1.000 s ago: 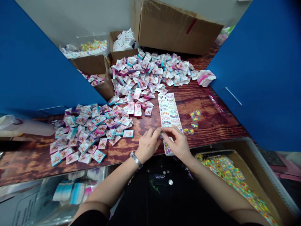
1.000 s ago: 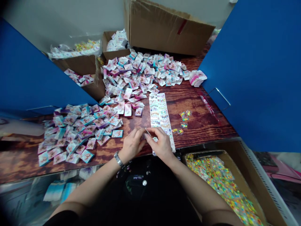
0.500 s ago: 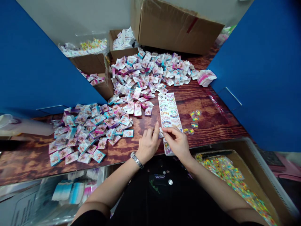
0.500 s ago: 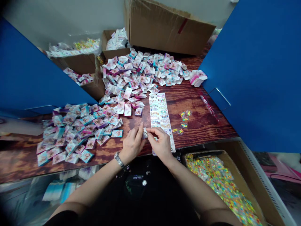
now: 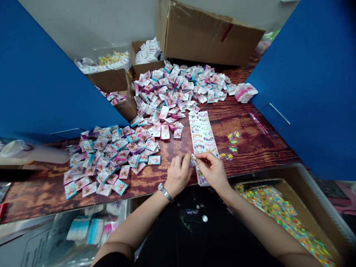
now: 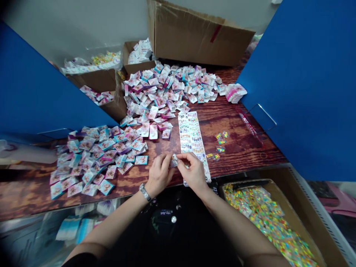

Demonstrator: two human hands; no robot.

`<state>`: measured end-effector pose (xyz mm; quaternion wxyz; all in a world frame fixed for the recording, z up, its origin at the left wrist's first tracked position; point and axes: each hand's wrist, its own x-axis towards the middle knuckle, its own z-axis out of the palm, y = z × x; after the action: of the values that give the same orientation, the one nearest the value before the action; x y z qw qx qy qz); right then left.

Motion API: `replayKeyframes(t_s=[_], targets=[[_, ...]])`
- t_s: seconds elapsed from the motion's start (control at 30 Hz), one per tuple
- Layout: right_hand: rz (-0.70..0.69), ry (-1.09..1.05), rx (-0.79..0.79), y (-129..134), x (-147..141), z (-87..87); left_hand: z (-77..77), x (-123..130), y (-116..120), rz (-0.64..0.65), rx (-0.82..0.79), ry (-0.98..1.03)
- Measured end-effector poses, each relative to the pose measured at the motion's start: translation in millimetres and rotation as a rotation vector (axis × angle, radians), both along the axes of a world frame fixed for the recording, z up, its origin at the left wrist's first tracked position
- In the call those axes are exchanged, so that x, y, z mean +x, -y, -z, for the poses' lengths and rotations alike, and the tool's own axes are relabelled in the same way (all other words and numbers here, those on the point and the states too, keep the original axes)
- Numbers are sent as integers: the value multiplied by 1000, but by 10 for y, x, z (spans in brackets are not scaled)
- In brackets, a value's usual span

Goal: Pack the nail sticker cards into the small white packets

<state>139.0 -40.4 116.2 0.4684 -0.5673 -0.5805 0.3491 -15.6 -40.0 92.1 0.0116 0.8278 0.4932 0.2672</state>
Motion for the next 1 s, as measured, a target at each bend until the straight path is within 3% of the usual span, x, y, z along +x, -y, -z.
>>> replayKeyframes(t_s=[0.23, 0.4, 0.6, 0.87, 1.0], targets=[[-85, 63, 18, -28, 31, -66, -10, -12, 4, 1, 14, 3], [-70, 42, 1, -82, 23, -56, -17, -12, 0, -8, 26, -8], [-118, 208, 196, -6, 17, -126, -53, -3, -6, -10, 11, -63], [26, 220, 307, 171, -88, 71, -102, 42, -40, 16, -22, -118], [-87, 280, 391, 192, -88, 96, -78, -2, -18, 30, -33, -127]])
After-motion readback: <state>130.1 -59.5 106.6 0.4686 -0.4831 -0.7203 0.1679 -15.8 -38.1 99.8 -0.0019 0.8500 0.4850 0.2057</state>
